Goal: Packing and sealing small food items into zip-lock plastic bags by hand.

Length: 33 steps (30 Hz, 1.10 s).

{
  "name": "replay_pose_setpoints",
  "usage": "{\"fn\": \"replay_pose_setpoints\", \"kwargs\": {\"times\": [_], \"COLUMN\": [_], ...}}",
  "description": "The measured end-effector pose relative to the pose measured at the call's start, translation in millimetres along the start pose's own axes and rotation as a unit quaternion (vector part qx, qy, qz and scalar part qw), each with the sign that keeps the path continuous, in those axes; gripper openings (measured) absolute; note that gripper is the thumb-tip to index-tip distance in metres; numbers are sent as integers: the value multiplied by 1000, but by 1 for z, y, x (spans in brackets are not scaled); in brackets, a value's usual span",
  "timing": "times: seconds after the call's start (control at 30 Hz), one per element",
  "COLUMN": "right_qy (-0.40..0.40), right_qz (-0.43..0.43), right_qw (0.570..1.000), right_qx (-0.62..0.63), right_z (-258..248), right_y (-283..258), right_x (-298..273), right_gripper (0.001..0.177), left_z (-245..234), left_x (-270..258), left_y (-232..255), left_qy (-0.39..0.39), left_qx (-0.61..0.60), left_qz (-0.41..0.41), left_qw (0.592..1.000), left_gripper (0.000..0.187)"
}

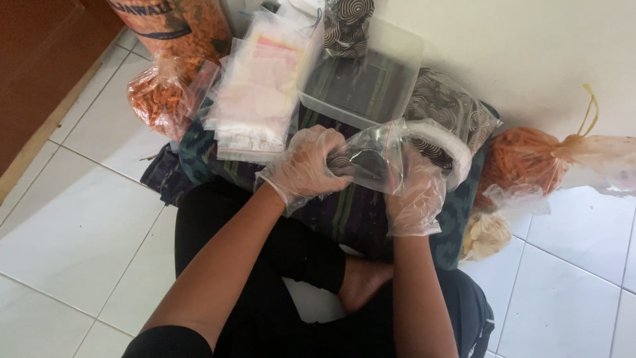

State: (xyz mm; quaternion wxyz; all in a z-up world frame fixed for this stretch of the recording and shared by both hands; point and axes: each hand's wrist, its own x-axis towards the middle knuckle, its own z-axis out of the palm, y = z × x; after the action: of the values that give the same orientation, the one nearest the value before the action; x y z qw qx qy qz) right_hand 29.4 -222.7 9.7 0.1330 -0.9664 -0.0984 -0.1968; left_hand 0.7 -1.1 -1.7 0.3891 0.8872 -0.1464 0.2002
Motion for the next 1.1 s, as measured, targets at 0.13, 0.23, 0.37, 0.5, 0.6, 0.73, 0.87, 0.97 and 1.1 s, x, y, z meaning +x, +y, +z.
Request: {"fn": "replay_pose_setpoints", "kwargs": {"times": [0.13,0.23,0.37,0.5,0.6,0.73,0.87,0.97,1.1], "right_qy": [-7,-37,-63,-65,-71,-57,-75,-79,-85], "right_qz": [13,34,-2,-19,-30,-27,14,55,62], "right_qw": [999,998,997,997,988,992,997,993,987], "right_qx": [49,28,-36,-34,-132,-106,-7,63,121], "right_z": [-12,2,12,14,30,11,-10,-26,-40], "right_y": [1,6,7,6,12,-2,-13,-23,-28], "right_x": [0,-1,1,1,-1,3,13,20,20], "right_gripper": [33,42,43,44,41,32,35,36,36], "left_z": [1,0,-2,1,1,3,1,-1,2], "left_x": [0,1,2,2,2,0,1,1,1], "left_y": [-2,-1,2,0,-1,0,0,2,-4], "left_qy": [7,7,7,11,3,11,16,17,2], "left_qx": [7,11,-6,-4,3,-4,-6,-4,-9], "left_qz": [3,4,3,9,3,2,5,13,19], "left_qw": [1000,1000,1000,1000,1000,1000,1000,1000,1000], "left_gripper": [47,47,45,46,46,48,45,44,48]}}
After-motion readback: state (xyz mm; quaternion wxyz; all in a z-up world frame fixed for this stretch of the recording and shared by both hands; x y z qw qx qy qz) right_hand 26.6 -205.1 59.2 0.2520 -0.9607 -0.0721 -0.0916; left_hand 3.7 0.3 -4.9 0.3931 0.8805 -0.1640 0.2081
